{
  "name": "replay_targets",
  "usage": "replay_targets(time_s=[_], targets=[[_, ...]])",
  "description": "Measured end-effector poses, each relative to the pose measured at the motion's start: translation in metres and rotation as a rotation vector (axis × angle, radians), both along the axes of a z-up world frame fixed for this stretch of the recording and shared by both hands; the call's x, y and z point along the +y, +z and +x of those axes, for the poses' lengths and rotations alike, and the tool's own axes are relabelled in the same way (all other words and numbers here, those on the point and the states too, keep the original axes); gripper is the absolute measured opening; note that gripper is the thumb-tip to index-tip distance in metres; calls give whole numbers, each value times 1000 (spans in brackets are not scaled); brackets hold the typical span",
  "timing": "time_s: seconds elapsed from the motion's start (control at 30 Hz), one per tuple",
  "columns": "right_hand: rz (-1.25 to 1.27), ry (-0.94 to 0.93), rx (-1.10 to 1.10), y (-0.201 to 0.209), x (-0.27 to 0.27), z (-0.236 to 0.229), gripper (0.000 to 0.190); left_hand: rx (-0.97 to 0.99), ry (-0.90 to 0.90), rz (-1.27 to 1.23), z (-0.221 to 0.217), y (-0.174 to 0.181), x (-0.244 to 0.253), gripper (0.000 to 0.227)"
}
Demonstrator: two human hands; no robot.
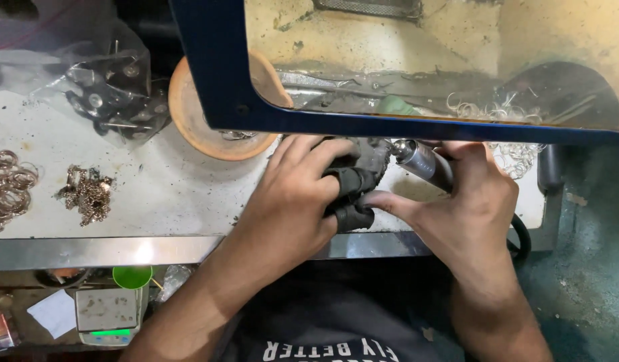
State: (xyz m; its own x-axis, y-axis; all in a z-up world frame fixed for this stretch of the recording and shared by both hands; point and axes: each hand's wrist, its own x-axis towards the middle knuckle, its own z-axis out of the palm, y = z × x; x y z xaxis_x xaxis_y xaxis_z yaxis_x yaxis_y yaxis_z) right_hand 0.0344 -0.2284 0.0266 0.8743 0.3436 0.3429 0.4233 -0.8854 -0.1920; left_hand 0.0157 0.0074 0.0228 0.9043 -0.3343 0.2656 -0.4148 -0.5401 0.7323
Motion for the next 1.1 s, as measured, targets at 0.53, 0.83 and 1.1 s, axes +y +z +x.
replay_targets(time_s=[0.53, 0.83, 1.1], targets=[[263, 256, 139, -5, -11, -19, 41, -142, 139, -148, -8, -18, -2, 11], [204, 406, 197, -5, 0, -6, 39, -134, 110, -167, -6, -20, 0, 18], [-134, 389, 145, 39, 19, -2, 30, -170, 118, -167, -7, -18, -1, 14]])
